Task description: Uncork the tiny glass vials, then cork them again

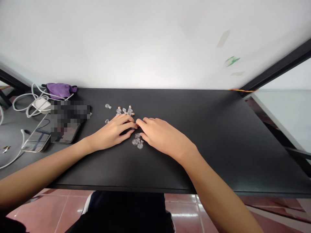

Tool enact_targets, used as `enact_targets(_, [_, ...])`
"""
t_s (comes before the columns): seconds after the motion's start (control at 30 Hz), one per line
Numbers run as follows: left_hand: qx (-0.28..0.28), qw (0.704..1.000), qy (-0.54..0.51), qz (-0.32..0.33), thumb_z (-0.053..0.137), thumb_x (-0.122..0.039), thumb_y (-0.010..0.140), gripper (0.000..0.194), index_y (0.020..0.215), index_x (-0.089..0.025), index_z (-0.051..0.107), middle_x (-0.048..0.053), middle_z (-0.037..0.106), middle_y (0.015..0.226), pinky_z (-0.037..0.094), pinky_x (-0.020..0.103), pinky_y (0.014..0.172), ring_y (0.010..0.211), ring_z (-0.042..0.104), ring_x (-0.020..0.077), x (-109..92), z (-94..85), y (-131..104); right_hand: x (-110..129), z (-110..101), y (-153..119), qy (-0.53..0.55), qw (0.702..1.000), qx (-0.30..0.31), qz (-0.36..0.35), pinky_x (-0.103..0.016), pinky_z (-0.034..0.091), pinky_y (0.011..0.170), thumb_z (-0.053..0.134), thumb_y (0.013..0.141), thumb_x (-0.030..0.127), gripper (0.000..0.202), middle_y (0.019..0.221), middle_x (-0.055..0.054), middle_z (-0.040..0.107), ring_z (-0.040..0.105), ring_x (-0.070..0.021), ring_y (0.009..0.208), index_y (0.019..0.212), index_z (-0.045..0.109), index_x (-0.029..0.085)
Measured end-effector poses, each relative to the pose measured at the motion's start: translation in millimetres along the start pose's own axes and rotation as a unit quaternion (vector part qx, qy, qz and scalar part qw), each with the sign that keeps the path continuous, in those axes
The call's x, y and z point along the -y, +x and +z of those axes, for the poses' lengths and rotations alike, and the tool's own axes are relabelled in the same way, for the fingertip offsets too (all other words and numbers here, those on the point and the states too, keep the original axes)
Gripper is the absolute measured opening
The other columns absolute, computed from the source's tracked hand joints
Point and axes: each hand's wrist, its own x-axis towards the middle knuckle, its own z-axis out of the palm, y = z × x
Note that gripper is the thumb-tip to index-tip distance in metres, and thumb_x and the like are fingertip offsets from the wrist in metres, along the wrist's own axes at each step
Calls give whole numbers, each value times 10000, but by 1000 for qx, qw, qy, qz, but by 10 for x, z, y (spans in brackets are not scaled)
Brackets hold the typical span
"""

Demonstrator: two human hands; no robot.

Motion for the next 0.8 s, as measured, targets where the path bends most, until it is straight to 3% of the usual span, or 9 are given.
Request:
enact_targets(0.4, [3, 1000, 7, 2, 438, -222, 1093, 218, 1204, -197, 623, 105, 617, 1153, 433, 409, 972, 1176, 572, 258, -1, -1, 5, 21, 5, -32, -29, 999, -8, -12, -356, 465, 721, 498, 1045, 198, 113, 1016, -84, 687, 672, -254, 873, 1120, 582, 191])
enact_targets(0.8, [-4, 1000, 2, 5, 451, -213, 1085, 227, 1210, -196, 639, 112, 620, 1156, 444, 443, 1038, 1306, 545, 293, 7, 16, 8, 65, 10, -74, -49, 998, -18, -18, -380, 459, 755, 522, 1035, 178, 129, 991, -73, 698, 673, -265, 870, 1137, 599, 181])
